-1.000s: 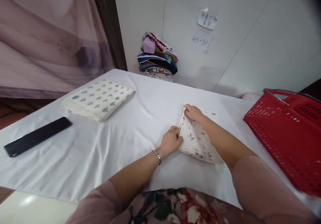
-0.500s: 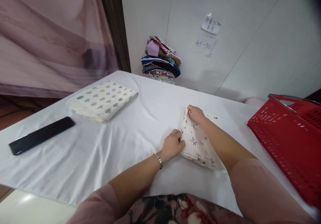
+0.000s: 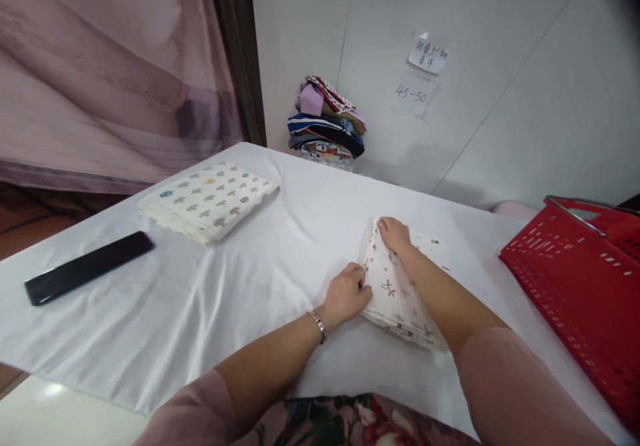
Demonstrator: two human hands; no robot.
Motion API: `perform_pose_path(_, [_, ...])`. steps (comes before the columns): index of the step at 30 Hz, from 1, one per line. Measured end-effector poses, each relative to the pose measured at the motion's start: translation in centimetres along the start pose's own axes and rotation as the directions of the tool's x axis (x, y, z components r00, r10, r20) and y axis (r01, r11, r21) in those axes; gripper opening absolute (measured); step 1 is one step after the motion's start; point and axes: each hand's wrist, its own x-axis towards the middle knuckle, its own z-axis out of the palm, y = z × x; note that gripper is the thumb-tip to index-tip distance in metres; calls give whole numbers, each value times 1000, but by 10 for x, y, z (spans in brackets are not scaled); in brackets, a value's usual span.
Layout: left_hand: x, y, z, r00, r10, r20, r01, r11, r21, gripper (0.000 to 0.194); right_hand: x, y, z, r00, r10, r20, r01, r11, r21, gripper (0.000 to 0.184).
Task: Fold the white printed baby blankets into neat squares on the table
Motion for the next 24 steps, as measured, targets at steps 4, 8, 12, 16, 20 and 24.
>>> perform_pose_path(4, [0,-1,1,1000,12,6,-12,1000,5,13,4,-10,6,1000,5,8,-5,1000,28,42])
perform_pose_path(8, [1,-4,3,999,32,-2,-32,999,10,12,8,-18,14,999,-32,41,29,998,55,38])
perform_pose_path(12, [1,-6,4,999,45,-1,-45,999,8,11,9,-18,17,998,-40,49,37,997,73,41])
perform_pose_path(16, [0,-5,3,999,47,4,-47,999,10,12,1,-16,16,997,-39,67,33,996,85,51])
perform_pose_path(20, [0,-5,2,998,58,5,-58,998,8,11,-35,-15,18,996,-78,50,70,985,157,55])
perform_pose_path(24, [0,-6,4,997,77,-15,-77,997,7,12,-95,-14,14,982,-169,78,142,952,270,56])
